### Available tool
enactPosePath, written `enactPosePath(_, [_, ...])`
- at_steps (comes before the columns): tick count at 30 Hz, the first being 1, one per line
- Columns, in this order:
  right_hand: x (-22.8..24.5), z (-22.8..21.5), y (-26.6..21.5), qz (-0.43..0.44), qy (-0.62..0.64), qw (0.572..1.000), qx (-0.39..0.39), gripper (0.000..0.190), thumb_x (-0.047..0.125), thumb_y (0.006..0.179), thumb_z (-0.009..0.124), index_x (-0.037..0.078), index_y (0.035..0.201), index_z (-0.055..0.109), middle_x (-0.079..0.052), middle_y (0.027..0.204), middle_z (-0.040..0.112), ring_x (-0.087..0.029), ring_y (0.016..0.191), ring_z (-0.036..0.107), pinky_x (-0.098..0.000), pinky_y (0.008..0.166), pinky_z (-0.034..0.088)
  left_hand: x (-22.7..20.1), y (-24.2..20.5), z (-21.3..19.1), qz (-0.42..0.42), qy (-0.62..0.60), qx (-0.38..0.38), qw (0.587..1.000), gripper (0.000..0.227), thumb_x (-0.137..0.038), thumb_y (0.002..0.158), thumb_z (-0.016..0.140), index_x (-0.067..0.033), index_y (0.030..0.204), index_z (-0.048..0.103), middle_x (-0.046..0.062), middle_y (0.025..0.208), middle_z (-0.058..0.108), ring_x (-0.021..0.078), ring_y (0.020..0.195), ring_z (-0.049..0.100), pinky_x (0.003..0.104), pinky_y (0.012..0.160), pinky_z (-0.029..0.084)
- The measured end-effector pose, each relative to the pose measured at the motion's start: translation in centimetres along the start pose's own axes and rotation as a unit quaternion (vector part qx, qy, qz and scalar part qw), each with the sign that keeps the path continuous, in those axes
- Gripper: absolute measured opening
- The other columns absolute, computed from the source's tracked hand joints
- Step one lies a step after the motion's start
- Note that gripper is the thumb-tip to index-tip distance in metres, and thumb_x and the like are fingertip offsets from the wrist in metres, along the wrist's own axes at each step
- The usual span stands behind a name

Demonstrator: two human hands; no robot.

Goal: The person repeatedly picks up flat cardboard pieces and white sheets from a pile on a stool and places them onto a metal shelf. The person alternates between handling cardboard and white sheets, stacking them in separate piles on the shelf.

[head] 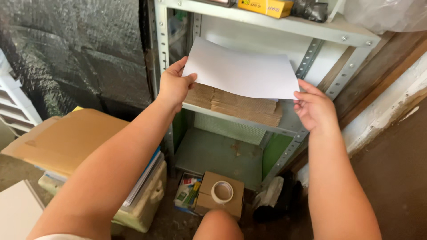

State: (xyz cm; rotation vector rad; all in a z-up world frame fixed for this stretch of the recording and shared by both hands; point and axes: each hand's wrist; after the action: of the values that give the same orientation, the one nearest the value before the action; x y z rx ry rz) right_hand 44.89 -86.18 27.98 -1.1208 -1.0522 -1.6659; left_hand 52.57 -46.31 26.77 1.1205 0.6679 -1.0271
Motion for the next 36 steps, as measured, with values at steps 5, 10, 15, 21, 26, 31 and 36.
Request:
enactPosePath(5, [-0.5, 1.2, 3.5, 0.036, -0.017, 0.999, -0.02, 0.056, 0.003, 0.087, 0.076, 0.016, 0.141, 0.065, 0.002, 0.076, 0.057, -0.009, 0.064, 0.063, -0.0164, 0.057, 0.054, 4.7, 7.3, -0.1, 0.036, 0.075, -0.021, 0.996, 0.061, 0.004, 0.091, 0.075, 0.0002, 0.148, 0.052, 0.025, 0.136, 0.065, 0.0316, 0.125, 0.065, 0.04, 0.102, 0.058])
enactPosePath(10, [-2.1, 2.3, 6.4, 0.065, -0.024, 0.997, -0.023, 0.057, 0.004, 0.086, 0.078, 0.018, 0.14, 0.065, 0.001, 0.077, 0.055, -0.008, 0.065, 0.061, -0.0147, 0.058, 0.054, 6.4, 10.3, -0.9, 0.029, 0.113, -0.045, 0.992, 0.055, -0.001, 0.094, 0.075, -0.0041, 0.146, 0.056, 0.02, 0.136, 0.066, 0.0306, 0.129, 0.063, 0.042, 0.109, 0.053])
enactPosePath(15, [-3.3, 2.1, 7.2, 0.052, -0.045, 0.997, -0.027, 0.06, 0.003, 0.088, 0.078, 0.013, 0.145, 0.06, -0.002, 0.083, 0.06, -0.007, 0.065, 0.062, -0.0157, 0.06, 0.058, 7.4, 9.8, -0.6, 0.017, 0.172, -0.029, 0.985, 0.054, -0.004, 0.096, 0.073, -0.0007, 0.147, 0.055, 0.022, 0.138, 0.065, 0.0339, 0.134, 0.058, 0.044, 0.114, 0.046])
enactPosePath(21, [-4.3, 1.5, 7.3, 0.058, -0.083, 0.995, -0.026, 0.062, 0.005, 0.088, 0.079, 0.01, 0.146, 0.058, -0.001, 0.082, 0.063, -0.005, 0.063, 0.064, -0.0158, 0.058, 0.061, 8.6, 9.4, -1.4, -0.016, 0.263, -0.033, 0.964, 0.044, -0.015, 0.092, 0.081, -0.0173, 0.133, 0.068, 0.006, 0.125, 0.072, 0.0206, 0.123, 0.066, 0.036, 0.109, 0.051])
enactPosePath(26, [-4.5, 1.7, 6.8, 0.041, -0.143, 0.988, -0.038, 0.056, 0.005, 0.086, 0.081, 0.003, 0.138, 0.062, -0.001, 0.081, 0.064, -0.005, 0.064, 0.064, -0.0163, 0.058, 0.063, 8.2, 9.0, -2.1, -0.02, 0.371, -0.014, 0.928, 0.04, -0.032, 0.088, 0.085, -0.0274, 0.126, 0.074, -0.002, 0.121, 0.073, 0.0178, 0.12, 0.067, 0.033, 0.105, 0.052])
enactPosePath(31, [-4.7, 1.5, 6.2, 0.008, -0.195, 0.98, -0.04, 0.054, 0.005, 0.085, 0.083, -0.002, 0.134, 0.063, -0.004, 0.084, 0.064, -0.007, 0.068, 0.067, -0.0203, 0.064, 0.065, 6.6, 7.3, -2.4, 0.015, 0.424, 0.034, 0.905, 0.064, -0.038, 0.079, 0.093, -0.0201, 0.136, 0.069, 0.005, 0.134, 0.067, 0.0276, 0.131, 0.06, 0.041, 0.114, 0.046])
enactPosePath(36, [-5.2, 0.9, 6.9, -0.058, -0.272, 0.96, -0.012, 0.025, 0.003, 0.09, 0.077, 0.004, 0.115, 0.076, -0.01, 0.09, 0.072, -0.014, 0.078, 0.072, -0.0284, 0.073, 0.065, 8.4, 8.1, -3.5, 0.042, 0.439, 0.055, 0.896, 0.06, -0.031, 0.081, 0.091, -0.0191, 0.136, 0.069, 0.003, 0.137, 0.066, 0.027, 0.134, 0.057, 0.042, 0.117, 0.043])
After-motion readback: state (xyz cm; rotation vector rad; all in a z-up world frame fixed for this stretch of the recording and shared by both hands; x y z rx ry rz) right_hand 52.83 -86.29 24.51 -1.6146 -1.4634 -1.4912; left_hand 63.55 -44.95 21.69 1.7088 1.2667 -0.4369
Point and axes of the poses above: each hand's wrist, its own y-axis towards the middle knuckle, its own z-axis out of the palm, x = y × z
